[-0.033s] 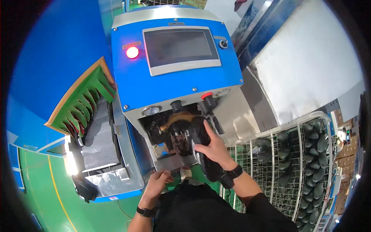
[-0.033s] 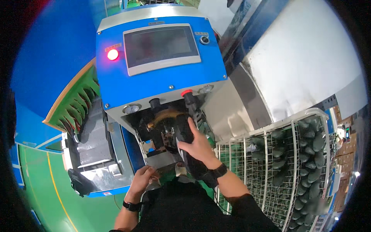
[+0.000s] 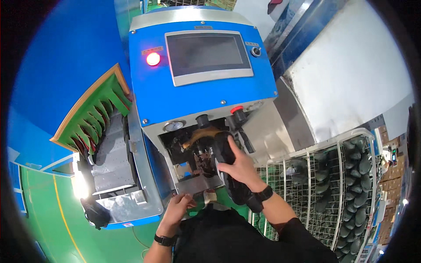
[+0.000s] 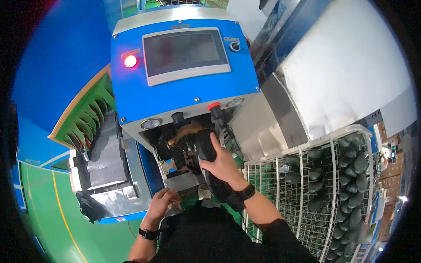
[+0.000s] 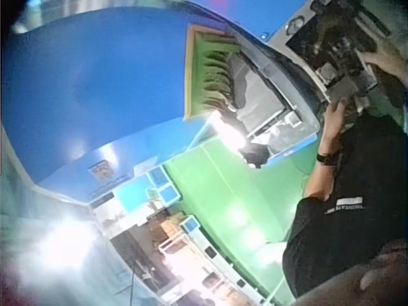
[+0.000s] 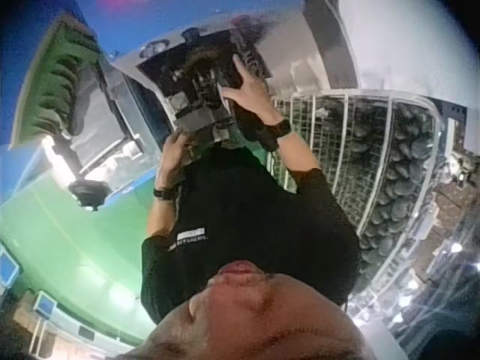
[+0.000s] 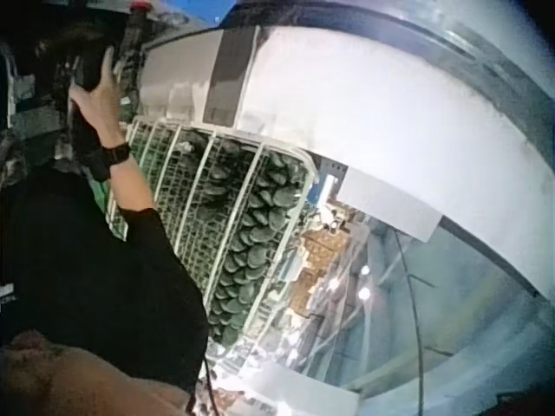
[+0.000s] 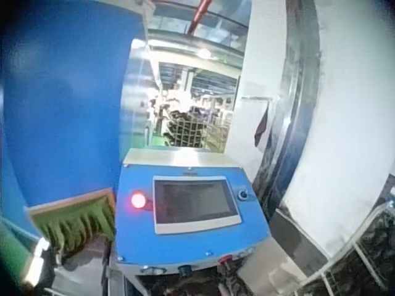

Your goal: The worker retrieves shoe lasts with attached uppers from a storage rack, places them into a specialized processing machine for lasting or setting, and then returns them to the rack.

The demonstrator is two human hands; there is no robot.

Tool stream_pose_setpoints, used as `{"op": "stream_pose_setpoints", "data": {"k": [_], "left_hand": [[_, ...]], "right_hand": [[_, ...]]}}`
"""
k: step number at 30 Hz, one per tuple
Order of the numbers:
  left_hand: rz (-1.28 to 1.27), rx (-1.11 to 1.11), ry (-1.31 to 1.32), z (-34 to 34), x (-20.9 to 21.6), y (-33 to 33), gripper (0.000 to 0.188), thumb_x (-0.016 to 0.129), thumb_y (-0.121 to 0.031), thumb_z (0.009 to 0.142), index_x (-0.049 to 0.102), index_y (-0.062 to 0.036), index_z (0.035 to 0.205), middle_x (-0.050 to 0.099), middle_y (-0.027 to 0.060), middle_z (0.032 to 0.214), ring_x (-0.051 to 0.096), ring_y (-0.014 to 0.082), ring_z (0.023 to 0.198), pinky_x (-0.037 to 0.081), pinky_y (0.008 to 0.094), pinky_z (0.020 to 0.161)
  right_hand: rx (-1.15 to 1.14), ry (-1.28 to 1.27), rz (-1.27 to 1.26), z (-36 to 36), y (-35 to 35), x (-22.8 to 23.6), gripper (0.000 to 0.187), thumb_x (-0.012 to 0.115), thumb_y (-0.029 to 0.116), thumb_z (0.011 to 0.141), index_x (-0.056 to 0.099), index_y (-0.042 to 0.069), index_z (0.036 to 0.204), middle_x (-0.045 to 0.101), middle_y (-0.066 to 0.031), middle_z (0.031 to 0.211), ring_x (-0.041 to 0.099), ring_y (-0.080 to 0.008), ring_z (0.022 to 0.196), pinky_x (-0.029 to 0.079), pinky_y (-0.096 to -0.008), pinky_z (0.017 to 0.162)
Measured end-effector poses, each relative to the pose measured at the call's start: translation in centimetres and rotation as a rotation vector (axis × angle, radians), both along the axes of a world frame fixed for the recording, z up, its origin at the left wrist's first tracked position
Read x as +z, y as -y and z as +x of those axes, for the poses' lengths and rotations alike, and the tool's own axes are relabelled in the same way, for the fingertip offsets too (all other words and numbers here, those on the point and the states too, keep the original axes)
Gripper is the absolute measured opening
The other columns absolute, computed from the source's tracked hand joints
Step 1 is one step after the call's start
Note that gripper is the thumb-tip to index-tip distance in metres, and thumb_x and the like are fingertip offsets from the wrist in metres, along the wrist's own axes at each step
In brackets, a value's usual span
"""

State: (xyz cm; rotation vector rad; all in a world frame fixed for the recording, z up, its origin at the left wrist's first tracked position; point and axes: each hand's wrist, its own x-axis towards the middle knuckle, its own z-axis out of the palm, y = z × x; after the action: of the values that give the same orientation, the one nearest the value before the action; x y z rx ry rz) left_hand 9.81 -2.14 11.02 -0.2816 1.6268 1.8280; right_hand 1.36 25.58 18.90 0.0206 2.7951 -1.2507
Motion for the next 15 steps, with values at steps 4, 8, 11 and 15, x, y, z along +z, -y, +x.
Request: {"op": "stream_pose_setpoints", "data": {"k": [4,8,11,15], "left_hand": [[0.126,0.071,0.117,-0.4,-2.2,2.2,0.028,0.051,-0.023,0.105,0.064,0.0007,0.103,0.071,0.0103,0.087,0.067,0.0172,0.079,0.051,0.0277,0.071],[0.121,0.093,0.15,-1.0,-3.3,3.7,0.027,0.049,-0.023,0.106,0.065,-0.0007,0.102,0.071,0.0102,0.088,0.067,0.0188,0.078,0.053,0.0314,0.073],[0.022,0.063,0.074,-0.7,-7.2,5.5,0.034,0.051,-0.025,0.1,0.071,0.001,0.089,0.072,0.0105,0.084,0.067,0.0191,0.079,0.053,0.0344,0.073],[0.242,0.22,0.204,-1.1,-7.3,6.2,0.03,0.063,-0.03,0.099,0.068,-0.0008,0.101,0.069,0.0098,0.094,0.066,0.0199,0.083,0.055,0.0364,0.073]], "right_hand": [[0.124,0.275,0.389,-3.1,3.8,0.8,0.104,0.075,0.038,0.08,0.018,0.016,0.164,0.066,-0.0285,0.121,0.067,-0.0455,0.106,0.052,-0.0492,0.091],[0.036,0.191,0.427,-4.6,5.0,-0.9,0.102,0.072,0.049,0.083,0.017,0.018,0.163,0.064,-0.0322,0.115,0.064,-0.0515,0.102,0.052,-0.0545,0.087],[-0.013,0.116,0.507,-4.9,6.6,-2.5,0.099,0.068,0.05,0.087,0.016,0.009,0.161,0.051,-0.0455,0.122,0.058,-0.0604,0.106,0.051,-0.0612,0.088],[0.056,0.348,0.532,-4.0,6.9,-0.3,0.097,0.057,0.049,0.096,0.005,-0.001,0.16,0.034,-0.0525,0.138,0.056,-0.0607,0.117,0.054,-0.0561,0.092]]}}
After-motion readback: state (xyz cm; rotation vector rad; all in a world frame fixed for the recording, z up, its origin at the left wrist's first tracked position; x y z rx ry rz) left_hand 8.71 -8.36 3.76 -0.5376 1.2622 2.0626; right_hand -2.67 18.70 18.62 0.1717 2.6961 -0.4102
